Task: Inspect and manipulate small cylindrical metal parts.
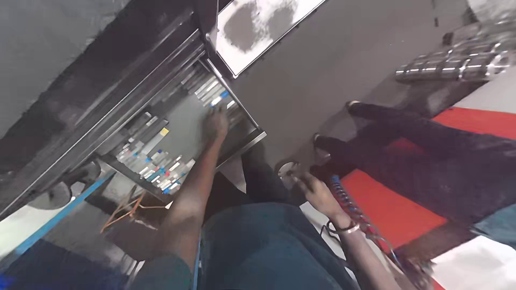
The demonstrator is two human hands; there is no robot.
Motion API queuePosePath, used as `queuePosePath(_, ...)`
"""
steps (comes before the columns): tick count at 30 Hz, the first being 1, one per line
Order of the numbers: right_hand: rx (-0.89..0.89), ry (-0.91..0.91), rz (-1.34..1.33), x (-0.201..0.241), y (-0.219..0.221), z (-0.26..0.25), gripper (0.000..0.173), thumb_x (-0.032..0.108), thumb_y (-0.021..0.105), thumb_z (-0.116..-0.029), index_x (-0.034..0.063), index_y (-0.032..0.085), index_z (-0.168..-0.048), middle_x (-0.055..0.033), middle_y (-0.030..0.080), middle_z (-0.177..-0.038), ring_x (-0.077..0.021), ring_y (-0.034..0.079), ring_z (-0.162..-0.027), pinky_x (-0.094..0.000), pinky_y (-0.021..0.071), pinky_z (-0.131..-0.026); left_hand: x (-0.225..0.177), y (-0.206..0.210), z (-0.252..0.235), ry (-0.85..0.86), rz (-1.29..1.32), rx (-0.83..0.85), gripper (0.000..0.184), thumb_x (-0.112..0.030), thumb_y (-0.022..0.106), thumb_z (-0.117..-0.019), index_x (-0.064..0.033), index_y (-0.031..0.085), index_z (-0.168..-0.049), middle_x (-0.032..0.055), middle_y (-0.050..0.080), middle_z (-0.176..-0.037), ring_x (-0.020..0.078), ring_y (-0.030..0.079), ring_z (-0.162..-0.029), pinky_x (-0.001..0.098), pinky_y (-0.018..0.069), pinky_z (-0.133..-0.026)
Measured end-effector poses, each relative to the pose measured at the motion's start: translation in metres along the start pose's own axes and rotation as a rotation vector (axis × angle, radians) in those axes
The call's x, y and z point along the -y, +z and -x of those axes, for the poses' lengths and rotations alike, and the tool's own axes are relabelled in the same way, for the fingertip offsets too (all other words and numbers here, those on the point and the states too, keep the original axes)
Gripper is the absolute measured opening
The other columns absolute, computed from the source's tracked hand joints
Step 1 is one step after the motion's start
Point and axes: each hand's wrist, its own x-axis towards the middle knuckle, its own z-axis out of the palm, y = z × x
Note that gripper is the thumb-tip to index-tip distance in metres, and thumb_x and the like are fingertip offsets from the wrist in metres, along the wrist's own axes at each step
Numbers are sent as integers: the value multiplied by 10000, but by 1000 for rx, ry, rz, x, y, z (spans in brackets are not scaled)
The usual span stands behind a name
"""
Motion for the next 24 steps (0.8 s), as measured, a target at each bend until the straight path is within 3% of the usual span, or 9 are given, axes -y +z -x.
queuePosePath(4,-24,-92,-26,23,-5,-9,441,425,498,-1061,99,641,-1321,-116,731,-1079,-258,714,-981,-541,563,-921,1,6,-5,25,-18,-50,363,-163,567,-1017,-173,629,-1375,210,578,-1336,419,586,-1205,570,529,-943)
queuePosePath(8,-49,-140,-38,35,-8,-6,413,417,496,-1059,105,648,-1284,-97,725,-1026,-227,712,-923,-496,581,-864,6,10,-1,86,20,-72,405,-129,588,-1003,-176,618,-1404,202,612,-1320,392,596,-1232,546,512,-1003)
queuePosePath(13,-15,-89,-6,31,-1,-1,460,464,493,-1055,95,632,-1293,-128,717,-1032,-276,709,-939,-550,568,-873,16,4,4,147,121,-85,323,-185,512,-1054,-119,652,-1337,154,627,-1346,346,620,-1230,522,522,-1012)
queuePosePath(15,-23,-93,4,31,2,1,471,467,501,-1053,86,633,-1297,-138,720,-1044,-285,711,-956,-560,565,-888,17,-5,2,162,163,-158,290,-164,530,-1034,-88,680,-1270,157,638,-1314,347,603,-1238,513,504,-1038)
queuePosePath(17,-33,-116,-1,31,4,3,447,449,505,-1055,89,638,-1284,-117,720,-1044,-254,713,-944,-521,577,-882,16,-12,-5,143,152,-247,316,-181,548,-1021,-99,682,-1294,175,655,-1282,360,626,-1199,521,524,-995)
queuePosePath(19,-46,-143,-10,33,4,4,430,441,512,-1055,103,647,-1283,-97,720,-1061,-222,710,-946,-490,582,-887,12,-19,-15,97,103,-215,342,-208,547,-1013,-106,665,-1316,187,640,-1276,377,631,-1170,541,545,-938)
queuePosePath(22,-48,-143,-22,38,0,9,431,437,513,-1052,120,642,-1314,-88,725,-1062,-211,712,-941,-489,588,-876,2,-24,-19,12,33,-76,346,-216,552,-997,-112,664,-1308,181,606,-1353,381,600,-1231,564,516,-979)
queuePosePath(24,-54,-139,-13,41,-3,8,429,447,509,-1050,116,643,-1287,-89,714,-1017,-219,702,-914,-497,582,-858,0,-20,-24,-10,21,-72,322,-226,581,-996,-93,668,-1276,191,614,-1340,394,603,-1228,575,511,-985)
